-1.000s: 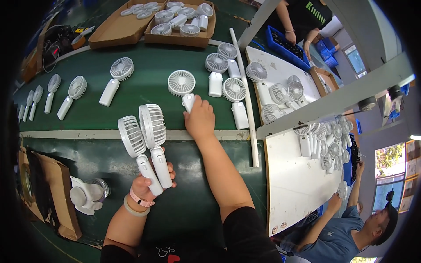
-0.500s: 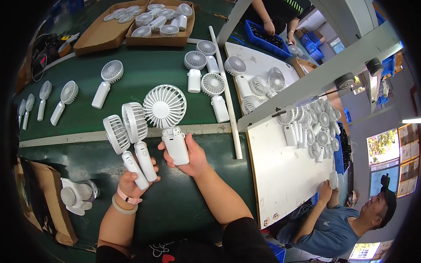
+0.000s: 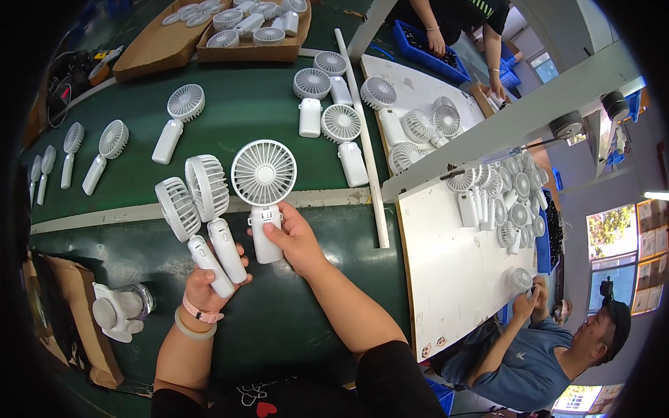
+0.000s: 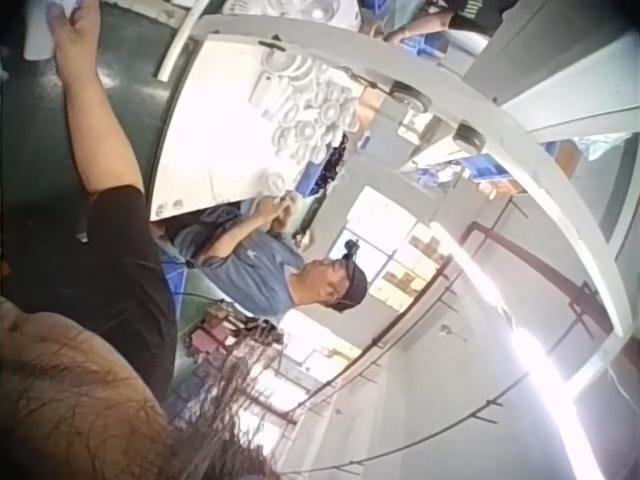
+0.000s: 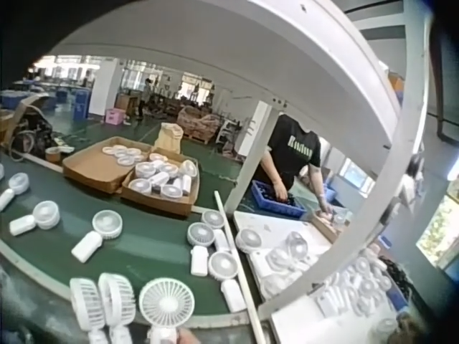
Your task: The person tests handheld electric fans by picking them up from a conveyor belt, pressing their power buttons by hand, and placing them onto a table.
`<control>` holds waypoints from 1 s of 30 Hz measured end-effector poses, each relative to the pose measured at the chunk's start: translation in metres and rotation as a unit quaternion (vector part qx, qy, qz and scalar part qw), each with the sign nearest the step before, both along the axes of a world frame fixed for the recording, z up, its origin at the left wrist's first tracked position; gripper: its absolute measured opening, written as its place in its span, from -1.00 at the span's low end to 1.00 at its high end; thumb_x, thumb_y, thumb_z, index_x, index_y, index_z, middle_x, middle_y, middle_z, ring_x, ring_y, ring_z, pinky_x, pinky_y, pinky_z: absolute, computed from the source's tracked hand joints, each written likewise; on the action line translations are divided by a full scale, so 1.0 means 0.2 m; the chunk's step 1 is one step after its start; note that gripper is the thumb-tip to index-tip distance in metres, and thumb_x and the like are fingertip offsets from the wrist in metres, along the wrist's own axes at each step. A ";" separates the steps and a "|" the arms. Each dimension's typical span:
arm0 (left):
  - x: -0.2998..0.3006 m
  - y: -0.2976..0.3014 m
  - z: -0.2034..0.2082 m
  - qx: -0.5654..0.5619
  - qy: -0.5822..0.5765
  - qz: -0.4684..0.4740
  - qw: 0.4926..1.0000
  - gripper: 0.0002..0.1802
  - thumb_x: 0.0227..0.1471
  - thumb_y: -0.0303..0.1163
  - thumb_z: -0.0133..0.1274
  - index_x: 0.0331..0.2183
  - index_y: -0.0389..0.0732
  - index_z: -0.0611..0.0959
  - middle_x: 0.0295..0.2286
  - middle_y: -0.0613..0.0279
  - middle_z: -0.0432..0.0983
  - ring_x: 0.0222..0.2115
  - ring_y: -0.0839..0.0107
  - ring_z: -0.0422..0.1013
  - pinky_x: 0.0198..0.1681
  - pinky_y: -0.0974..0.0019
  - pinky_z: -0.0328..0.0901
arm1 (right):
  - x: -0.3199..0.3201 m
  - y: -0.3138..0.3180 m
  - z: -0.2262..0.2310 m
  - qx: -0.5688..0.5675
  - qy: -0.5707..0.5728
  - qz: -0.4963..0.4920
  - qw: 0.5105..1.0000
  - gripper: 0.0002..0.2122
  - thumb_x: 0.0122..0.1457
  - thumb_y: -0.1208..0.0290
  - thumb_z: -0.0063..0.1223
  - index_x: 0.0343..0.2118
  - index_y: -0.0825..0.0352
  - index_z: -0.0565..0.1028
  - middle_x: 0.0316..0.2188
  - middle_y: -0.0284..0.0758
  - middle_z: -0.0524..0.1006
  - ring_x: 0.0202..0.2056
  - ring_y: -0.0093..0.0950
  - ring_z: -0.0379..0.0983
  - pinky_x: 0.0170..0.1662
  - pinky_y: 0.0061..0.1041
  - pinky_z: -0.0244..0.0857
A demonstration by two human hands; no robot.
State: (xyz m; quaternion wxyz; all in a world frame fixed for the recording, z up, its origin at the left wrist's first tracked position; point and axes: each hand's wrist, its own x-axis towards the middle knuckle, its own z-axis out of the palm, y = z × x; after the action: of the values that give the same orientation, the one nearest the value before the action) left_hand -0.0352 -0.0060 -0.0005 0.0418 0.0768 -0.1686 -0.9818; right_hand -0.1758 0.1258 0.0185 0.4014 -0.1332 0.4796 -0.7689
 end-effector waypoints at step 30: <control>-0.01 0.05 0.09 -0.369 0.009 -0.011 0.929 -0.13 -0.31 -0.41 0.25 0.06 -0.24 0.18 -0.02 0.21 0.21 -0.01 0.34 0.18 0.04 0.24 0.11 | 0.20 -0.01 0.00 0.089 0.353 0.104 0.926 -0.04 -0.25 0.17 0.27 0.16 0.40 -0.11 0.14 -0.10 -0.10 0.21 -0.19 -0.26 0.20 -0.27 -0.27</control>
State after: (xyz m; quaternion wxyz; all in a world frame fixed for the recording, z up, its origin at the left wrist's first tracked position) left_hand -0.0375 0.0036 0.0174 0.0582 0.0448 -0.5196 -0.8512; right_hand -0.1357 0.1241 0.0186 0.2941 -0.4088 0.6400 -0.5803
